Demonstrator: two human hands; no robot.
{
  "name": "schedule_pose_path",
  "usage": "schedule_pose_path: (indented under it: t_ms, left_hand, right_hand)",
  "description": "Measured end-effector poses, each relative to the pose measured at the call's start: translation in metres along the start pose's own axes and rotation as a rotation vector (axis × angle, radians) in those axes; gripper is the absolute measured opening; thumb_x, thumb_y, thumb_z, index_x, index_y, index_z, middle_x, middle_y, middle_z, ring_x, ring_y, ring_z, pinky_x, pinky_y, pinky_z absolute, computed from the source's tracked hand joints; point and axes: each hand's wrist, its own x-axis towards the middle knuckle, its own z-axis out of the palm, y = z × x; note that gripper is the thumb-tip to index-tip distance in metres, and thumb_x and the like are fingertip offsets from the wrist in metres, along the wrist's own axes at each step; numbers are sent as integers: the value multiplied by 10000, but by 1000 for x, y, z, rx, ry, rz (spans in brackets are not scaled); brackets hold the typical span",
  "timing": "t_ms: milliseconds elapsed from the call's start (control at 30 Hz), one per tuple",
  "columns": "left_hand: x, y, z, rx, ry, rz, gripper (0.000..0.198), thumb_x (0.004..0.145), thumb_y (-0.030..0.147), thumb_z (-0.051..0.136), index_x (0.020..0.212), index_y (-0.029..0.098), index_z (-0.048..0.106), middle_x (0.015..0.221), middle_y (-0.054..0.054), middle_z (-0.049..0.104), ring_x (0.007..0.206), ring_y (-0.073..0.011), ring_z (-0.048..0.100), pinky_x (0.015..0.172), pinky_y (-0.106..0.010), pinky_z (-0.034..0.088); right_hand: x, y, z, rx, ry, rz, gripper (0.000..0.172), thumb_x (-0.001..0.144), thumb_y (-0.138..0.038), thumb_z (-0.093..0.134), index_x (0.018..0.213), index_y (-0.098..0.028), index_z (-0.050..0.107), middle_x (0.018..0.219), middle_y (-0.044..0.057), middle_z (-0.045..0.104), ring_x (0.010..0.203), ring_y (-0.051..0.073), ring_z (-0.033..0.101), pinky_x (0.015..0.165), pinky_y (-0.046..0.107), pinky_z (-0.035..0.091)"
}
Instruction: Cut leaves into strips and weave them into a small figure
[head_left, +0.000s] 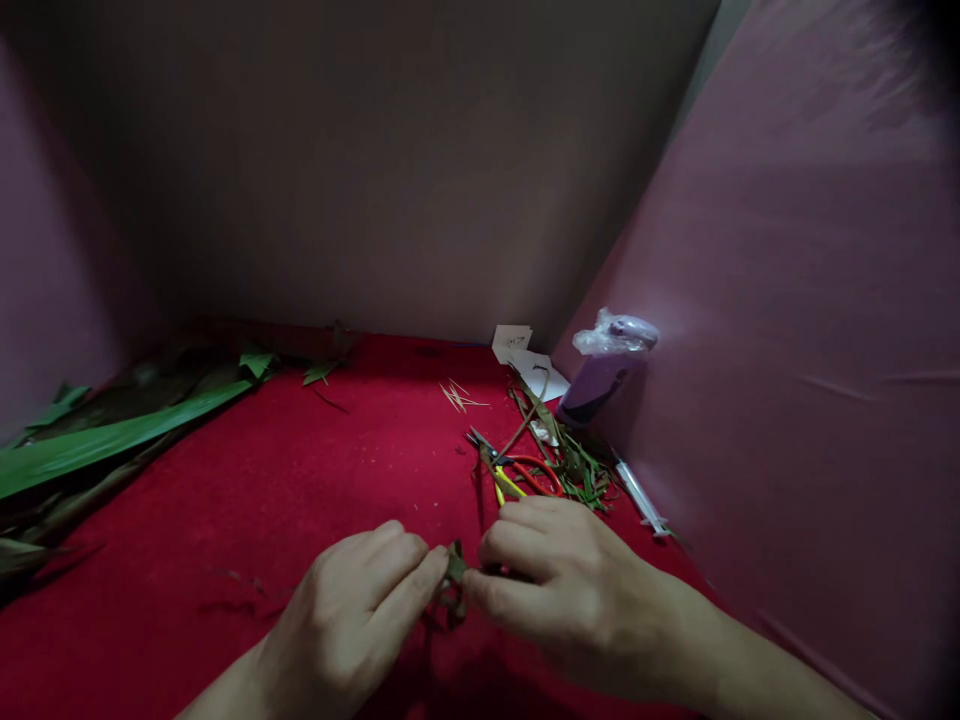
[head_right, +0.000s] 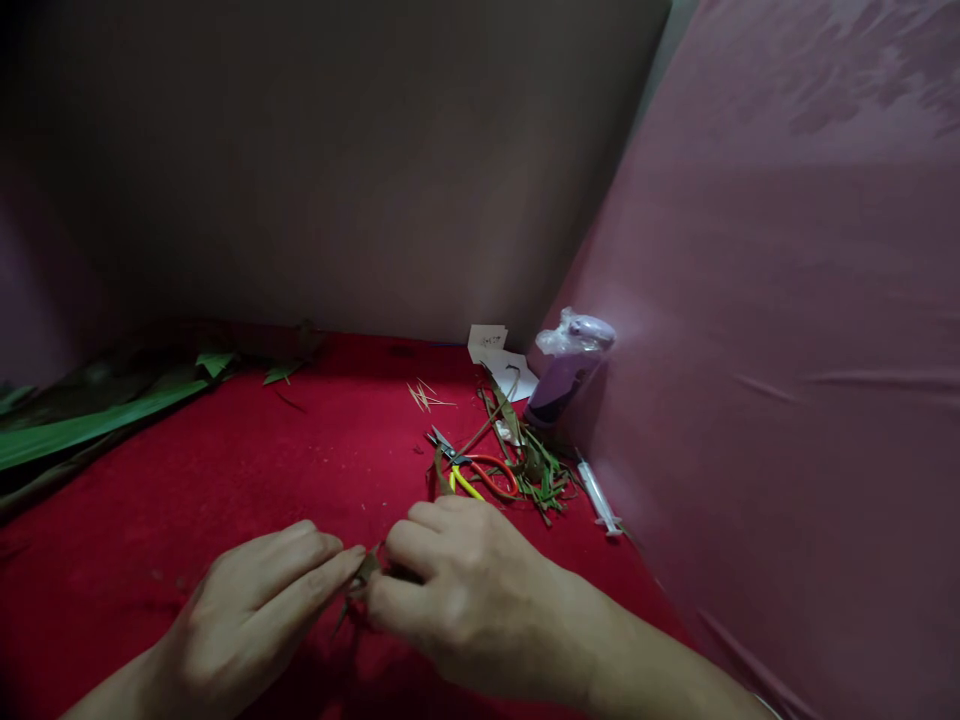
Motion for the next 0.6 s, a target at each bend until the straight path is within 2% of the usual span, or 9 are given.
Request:
schedule_pose_path:
  t_ms: [67,100,167,233,333,433,533,600]
  left_hand:
    - [1,1,-2,22,6,33,237,896,116,378,844,124,609,608,-22,577,574,-136,547,557,-260,459]
    - [1,2,-2,33,7,46,249,896,107,366,839,119,608,598,-24,573,565,-137,542,551,-264,457]
    - [2,3,-3,49,2,71,250,895,103,364,835,118,606,591,-26,572,562,-139,540,546,-268,459]
    - [1,4,-3,56,-14,89,220,885,105,391,839,121,606,606,-32,582,586,-143,550,555,-271,467]
    - [-1,6,-2,75,-34,123,181,863,94,431,859,122,610,640,-44,598,631,-152,566,563,-274,474]
    - [-4,7,-1,108,-45,160,178,852,86,439,861,113,615,653,-55,602,631,-156,565,558,-280,474]
    - [-5,9,0,147,-56,180,190,850,82,432,862,97,621,659,-63,607,614,-158,563,546,-287,470]
    - [-5,10,1,173,-53,191,206,850,76,420,887,69,622,666,-77,617,619,-172,572,533,-298,469]
  right_hand:
    - [0,-1,-7,203,-62,136,135,872,-219,506,943,-160,604,759,20,564,652,121,452,580,256,313]
    - [0,-2,-9,299,-92,220,169,862,-285,539,963,-164,599,783,18,575,679,118,475,608,242,336]
    - [3,-4,-13,425,-135,377,200,876,-352,516,930,-181,604,789,4,589,689,103,498,640,220,356]
    - [7,-6,-14,455,-171,489,228,902,-349,464,828,-190,610,744,-13,587,637,86,487,606,206,345]
    - [14,-7,-14,423,-253,578,215,848,-360,536,736,-185,590,670,-25,578,574,81,458,537,205,305]
    - [20,-3,-16,447,-359,603,184,816,-367,559,772,-193,598,670,-16,609,598,98,490,542,211,310]
    - [26,6,-18,499,-420,651,317,871,-407,442,710,-170,577,635,10,606,575,105,498,531,216,330]
    - [29,11,-15,634,-497,728,364,905,-367,361,656,-157,524,568,11,581,487,88,479,496,206,349]
